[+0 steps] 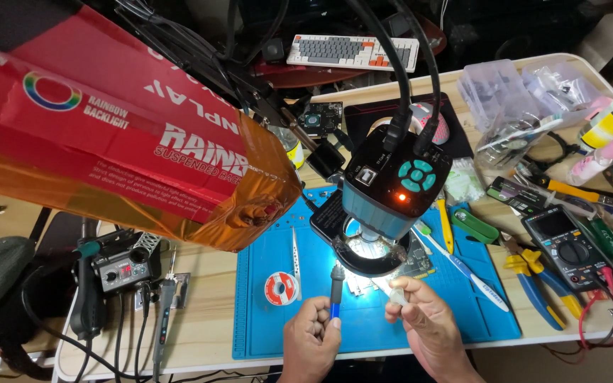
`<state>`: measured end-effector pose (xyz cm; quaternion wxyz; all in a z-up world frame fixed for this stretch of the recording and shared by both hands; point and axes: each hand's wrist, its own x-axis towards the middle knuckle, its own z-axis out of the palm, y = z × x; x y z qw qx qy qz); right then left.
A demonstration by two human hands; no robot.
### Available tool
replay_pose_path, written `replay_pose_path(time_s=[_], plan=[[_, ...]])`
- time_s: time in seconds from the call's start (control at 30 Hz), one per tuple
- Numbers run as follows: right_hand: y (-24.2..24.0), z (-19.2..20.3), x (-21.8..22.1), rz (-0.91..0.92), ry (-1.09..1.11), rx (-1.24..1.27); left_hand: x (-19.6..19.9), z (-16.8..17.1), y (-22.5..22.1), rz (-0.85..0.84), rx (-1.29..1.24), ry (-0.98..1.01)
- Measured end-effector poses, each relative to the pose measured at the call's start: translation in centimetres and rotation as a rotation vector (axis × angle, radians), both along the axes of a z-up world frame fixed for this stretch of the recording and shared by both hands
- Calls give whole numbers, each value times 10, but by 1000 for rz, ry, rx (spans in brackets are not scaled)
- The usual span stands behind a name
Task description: Repairing a circuit board by soldering components and using a heat gun for desoldering or reflowing, while monitoring the work through a digital microscope.
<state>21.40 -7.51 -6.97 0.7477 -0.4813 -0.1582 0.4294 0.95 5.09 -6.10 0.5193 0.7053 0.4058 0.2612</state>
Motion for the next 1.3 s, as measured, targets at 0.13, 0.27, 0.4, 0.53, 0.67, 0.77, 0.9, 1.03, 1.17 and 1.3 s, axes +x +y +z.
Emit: replay_pose_path(time_s=[0.13,0.27,0.4,0.53,0.67,0.77,0.9,1.03,1.17,1.3], plan=[[-1,-2,0,5,2,2,0,3,-1,-7,-16,-3],[-2,-3,1,7,-6,-20,-1,2,-1,-6,-3,-2],[-2,-3,1,13,-17,3,0,6,-1,-6,-10,10],[-3,-8,1,0,-9,-21,0,2,-1,-10,-8,-1],[-3,-8,1,2,-2,-26,0,2,-1,-10,18,4],[-4,-12,2,1,-3,-25,0,1,-1,-5,14,6],[-6,-17,3,5,13,-37,1,1,-1,6,19,18],[-9,-18,2,4,15,-56,0,0,-2,-5,23,4],[-22,-13,3,-9,12,-1,1,0,-2,7,2,11],[-47,-1,24,8,-324,-189,-1,4,-2,-10,-3,-9]])
